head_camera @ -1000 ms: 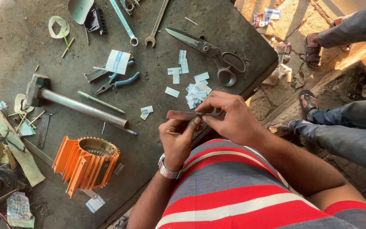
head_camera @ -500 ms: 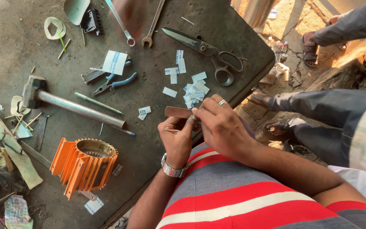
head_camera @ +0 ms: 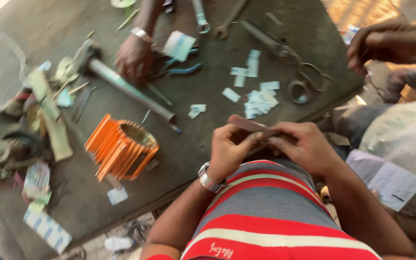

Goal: The person scrapes small rectangular labels off a metal plate using a flat metal tool. They repeatedly pick up labels from a workbench, scrape them, and place them back down. The workbench contains various tools and an orange motor housing.

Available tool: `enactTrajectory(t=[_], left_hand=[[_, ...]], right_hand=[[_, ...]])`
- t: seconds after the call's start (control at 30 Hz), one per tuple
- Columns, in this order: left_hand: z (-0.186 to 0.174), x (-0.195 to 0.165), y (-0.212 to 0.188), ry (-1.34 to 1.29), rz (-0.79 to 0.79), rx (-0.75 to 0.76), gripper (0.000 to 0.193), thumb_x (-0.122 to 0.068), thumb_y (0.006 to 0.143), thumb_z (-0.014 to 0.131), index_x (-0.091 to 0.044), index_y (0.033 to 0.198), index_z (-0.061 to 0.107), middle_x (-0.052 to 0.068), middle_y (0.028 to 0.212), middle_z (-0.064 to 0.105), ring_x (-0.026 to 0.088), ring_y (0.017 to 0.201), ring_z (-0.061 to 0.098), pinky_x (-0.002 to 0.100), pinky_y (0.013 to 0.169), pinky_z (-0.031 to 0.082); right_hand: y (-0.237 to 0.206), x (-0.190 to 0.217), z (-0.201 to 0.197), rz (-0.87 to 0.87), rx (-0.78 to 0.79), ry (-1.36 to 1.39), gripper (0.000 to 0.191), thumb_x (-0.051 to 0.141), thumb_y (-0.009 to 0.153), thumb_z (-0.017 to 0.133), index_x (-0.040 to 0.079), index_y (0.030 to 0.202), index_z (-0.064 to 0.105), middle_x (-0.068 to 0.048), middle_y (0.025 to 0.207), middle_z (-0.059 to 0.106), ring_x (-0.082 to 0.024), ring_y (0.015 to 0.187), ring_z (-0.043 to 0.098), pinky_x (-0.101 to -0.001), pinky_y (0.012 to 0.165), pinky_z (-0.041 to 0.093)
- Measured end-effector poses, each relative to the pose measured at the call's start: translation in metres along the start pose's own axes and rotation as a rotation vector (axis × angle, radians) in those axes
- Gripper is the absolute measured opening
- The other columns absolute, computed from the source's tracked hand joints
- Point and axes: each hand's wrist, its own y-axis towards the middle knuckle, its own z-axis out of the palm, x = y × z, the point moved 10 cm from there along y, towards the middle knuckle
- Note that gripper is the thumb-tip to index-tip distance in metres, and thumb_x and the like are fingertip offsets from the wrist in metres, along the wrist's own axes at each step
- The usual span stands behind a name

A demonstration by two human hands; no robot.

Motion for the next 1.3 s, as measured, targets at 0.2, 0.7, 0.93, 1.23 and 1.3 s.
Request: enactTrajectory(t=[0.2, 0.7, 0.93, 1.23, 1.3], left_hand=[[-0.022, 0.0, -0.011, -0.108, -0.027, -0.046, 0.014, -0.004, 0.099, 0.069, 0.005, 0.11, 0.071, 0.011, 0.095, 0.077, 0.014, 0.085, 0.073, 0.028, 0.078, 0.061], [-0.025, -0.015, -0.018, -0.106, -0.038, -0.082, 0.013, -0.005, 0.096, 0.072, 0.004, 0.106, 0.074, 0.007, 0.096, 0.076, 0.012, 0.087, 0.073, 0.027, 0.078, 0.063], [-0.012, -0.02, -0.014, -0.003, -0.024, -0.015, 0.011, -0.002, 0.095, 0.071, 0.003, 0.104, 0.074, 0.006, 0.095, 0.076, 0.009, 0.087, 0.073, 0.024, 0.079, 0.062], [0.001, -0.013, -0.01, -0.05, -0.036, 0.051, 0.009, -0.002, 0.103, 0.064, 0.004, 0.108, 0.066, 0.005, 0.093, 0.073, 0.008, 0.083, 0.07, 0.024, 0.075, 0.061], [0.002, -0.006, -0.012, -0.041, -0.104, 0.045, 0.012, -0.004, 0.101, 0.063, 0.004, 0.11, 0.065, 0.004, 0.09, 0.07, 0.009, 0.076, 0.069, 0.025, 0.063, 0.06]], right_hand=[[0.002, -0.015, 0.002, 0.022, -0.115, 0.352, 0.016, 0.007, 0.097, 0.061, 0.002, 0.112, 0.063, -0.004, 0.098, 0.073, -0.009, 0.076, 0.067, -0.0227, 0.067, 0.054], [0.015, 0.024, 0.025, -0.111, -0.087, 0.388, 0.015, 0.0, 0.09, 0.075, 0.001, 0.104, 0.07, 0.005, 0.084, 0.063, 0.0, 0.075, 0.054, -0.0177, 0.064, 0.043], [0.003, 0.046, 0.01, -0.264, -0.149, -0.044, 0.013, 0.002, 0.088, 0.077, 0.002, 0.098, 0.069, 0.001, 0.081, 0.057, -0.003, 0.069, 0.049, -0.0196, 0.058, 0.039], [-0.01, 0.075, 0.004, -0.462, -0.083, -0.125, 0.023, 0.001, 0.095, 0.065, 0.0, 0.118, 0.066, -0.008, 0.098, 0.063, -0.015, 0.089, 0.064, -0.0292, 0.078, 0.053], [-0.01, 0.074, 0.003, -0.44, -0.072, -0.123, 0.026, 0.001, 0.097, 0.063, 0.0, 0.123, 0.067, -0.008, 0.098, 0.064, -0.016, 0.089, 0.065, -0.0294, 0.078, 0.053]])
